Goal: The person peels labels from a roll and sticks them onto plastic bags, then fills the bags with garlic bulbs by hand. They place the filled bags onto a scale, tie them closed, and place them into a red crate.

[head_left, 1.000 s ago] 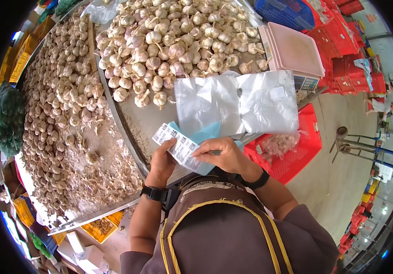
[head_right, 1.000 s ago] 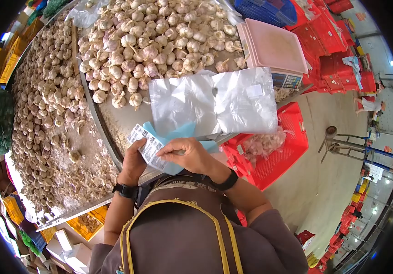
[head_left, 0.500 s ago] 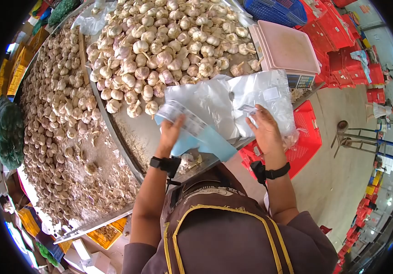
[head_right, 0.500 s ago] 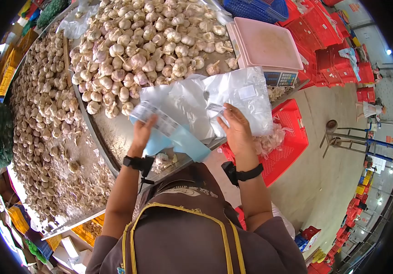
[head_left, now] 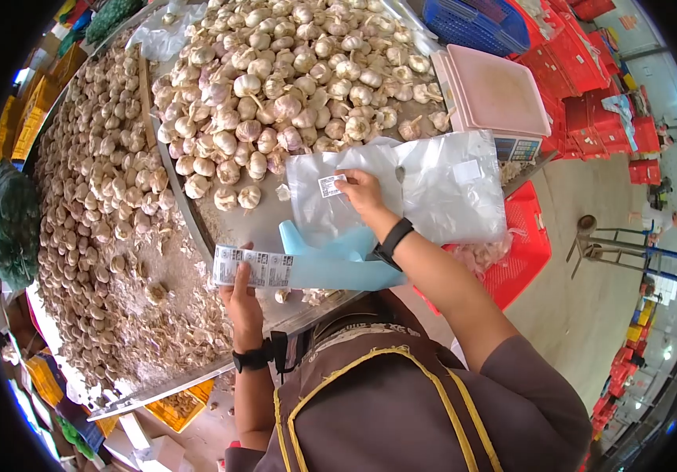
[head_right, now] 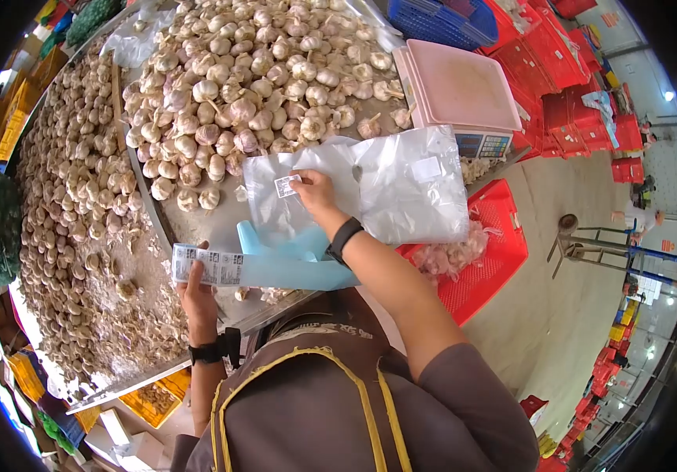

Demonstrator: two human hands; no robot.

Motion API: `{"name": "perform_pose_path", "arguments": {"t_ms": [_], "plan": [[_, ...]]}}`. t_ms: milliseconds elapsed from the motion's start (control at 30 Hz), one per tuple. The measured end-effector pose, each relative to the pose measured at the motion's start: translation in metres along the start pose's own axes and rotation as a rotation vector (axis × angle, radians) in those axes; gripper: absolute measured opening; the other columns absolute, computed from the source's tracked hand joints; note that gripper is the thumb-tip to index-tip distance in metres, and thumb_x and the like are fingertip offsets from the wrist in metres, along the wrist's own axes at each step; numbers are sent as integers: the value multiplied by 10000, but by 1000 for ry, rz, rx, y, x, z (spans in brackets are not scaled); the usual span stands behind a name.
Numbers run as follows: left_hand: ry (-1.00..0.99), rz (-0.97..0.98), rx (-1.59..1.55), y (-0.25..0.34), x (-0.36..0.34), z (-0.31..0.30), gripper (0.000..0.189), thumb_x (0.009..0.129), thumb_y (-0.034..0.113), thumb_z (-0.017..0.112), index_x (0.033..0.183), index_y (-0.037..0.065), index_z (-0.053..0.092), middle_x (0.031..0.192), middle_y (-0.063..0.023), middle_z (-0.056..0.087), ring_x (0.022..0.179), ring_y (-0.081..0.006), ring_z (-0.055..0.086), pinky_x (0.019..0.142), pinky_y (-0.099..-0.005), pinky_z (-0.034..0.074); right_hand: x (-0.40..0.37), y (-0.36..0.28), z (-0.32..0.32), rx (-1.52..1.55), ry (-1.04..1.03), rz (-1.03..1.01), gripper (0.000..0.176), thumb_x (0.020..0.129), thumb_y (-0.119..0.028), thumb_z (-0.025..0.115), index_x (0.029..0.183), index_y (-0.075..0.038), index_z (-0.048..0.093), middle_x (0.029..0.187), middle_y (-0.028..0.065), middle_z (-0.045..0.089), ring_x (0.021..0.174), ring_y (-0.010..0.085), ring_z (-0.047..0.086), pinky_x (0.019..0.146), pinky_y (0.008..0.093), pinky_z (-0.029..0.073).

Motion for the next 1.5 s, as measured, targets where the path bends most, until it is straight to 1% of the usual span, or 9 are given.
{"name": "perform_pose_path", "arguments": {"t_ms": [233, 533, 767, 900, 1000, 1100, 1167, 1300, 1500], "plan": [[130, 30, -121, 4, -20, -21, 308, 913, 122, 549, 1186, -20, 538, 1125, -141, 633, 985, -176, 603, 859, -310, 470, -25, -37, 20, -817, 451, -442, 285, 701, -205, 739, 931, -100, 606, 876, 66, 604, 827, 278, 614, 707, 386, 486], [211, -31, -131, 13, -35, -35, 122, 889, 130, 615, 996, 73, 611, 872, 17, 625, 777, -56, 572, 605, -195, 403, -51, -21, 27, -1008, -44, -386, 244, 754, -279, 714, 835, -107, 561, 832, 44, 597, 757, 228, 600, 654, 366, 476], [80, -95, -173, 13, -43, -21, 171, 884, 75, 606, 1052, 48, 603, 974, -20, 639, 882, -112, 596, 776, -250, 458, -49, -28, 6, -744, 9, -346, 204, 808, -262, 671, 835, -77, 591, 788, 82, 624, 736, 281, 615, 658, 381, 484], [23, -148, -134, 12, -42, -13, 184, 887, 93, 610, 1064, 46, 604, 985, -23, 640, 882, -113, 600, 768, -257, 466, -44, -35, -98, 13, 392, -233, 151, 833, -212, 591, 843, -70, 542, 686, 29, 555, 578, 129, 535, 524, 261, 439], [18, -152, -83, 13, -42, -2, 170, 890, 131, 619, 1035, 44, 626, 952, -15, 649, 838, -101, 598, 733, -253, 461, -78, -48, -195, 27, 897, -285, 175, 831, -228, 599, 833, -62, 544, 743, 30, 551, 612, 128, 520, 550, 252, 434], [-38, -183, -11, 12, -42, 11, 163, 884, 193, 635, 953, 48, 663, 858, 13, 656, 744, -65, 570, 663, -226, 422, -117, -73, -197, -11, 1108, -732, 166, 858, -200, 579, 909, -43, 560, 833, 39, 559, 743, 141, 534, 680, 261, 450], [-59, -204, 7, 4, -40, 12, 163, 885, 192, 632, 959, 49, 661, 863, 12, 655, 748, -65, 571, 664, -228, 424, -157, -127, -117, -186, 884, -805, 199, 880, -195, 593, 921, -6, 545, 962, 71, 555, 884, 157, 538, 809, 274, 447], [-119, -249, -2, -2, -42, 29, 185, 890, 197, 617, 998, 50, 644, 884, 5, 653, 775, -78, 587, 673, -238, 441, -186, -98, 16, -421, -323, -575, 450, 828, -113, 651, 1251, -40, 519, 1158, 118, 583, 1093, 199, 548, 921, 306, 426], [-153, -522, -302, -6, -35, 25, 254, 919, 227, 529, 1064, 26, 586, 903, -48, 656, 785, -133, 625, 698, -270, 493, -210, -83, 71, 47, -742, -66, 329, 829, -1, 655, 1153, -50, 629, 1027, 47, 663, 919, 124, 621, 830, 269, 487]]}}
Point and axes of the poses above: each hand's wrist, its own x-axis towards the middle knuckle, its own z-axis out of the palm, y = z × x, the point moved 3 cm from there along x, towards the middle knuckle
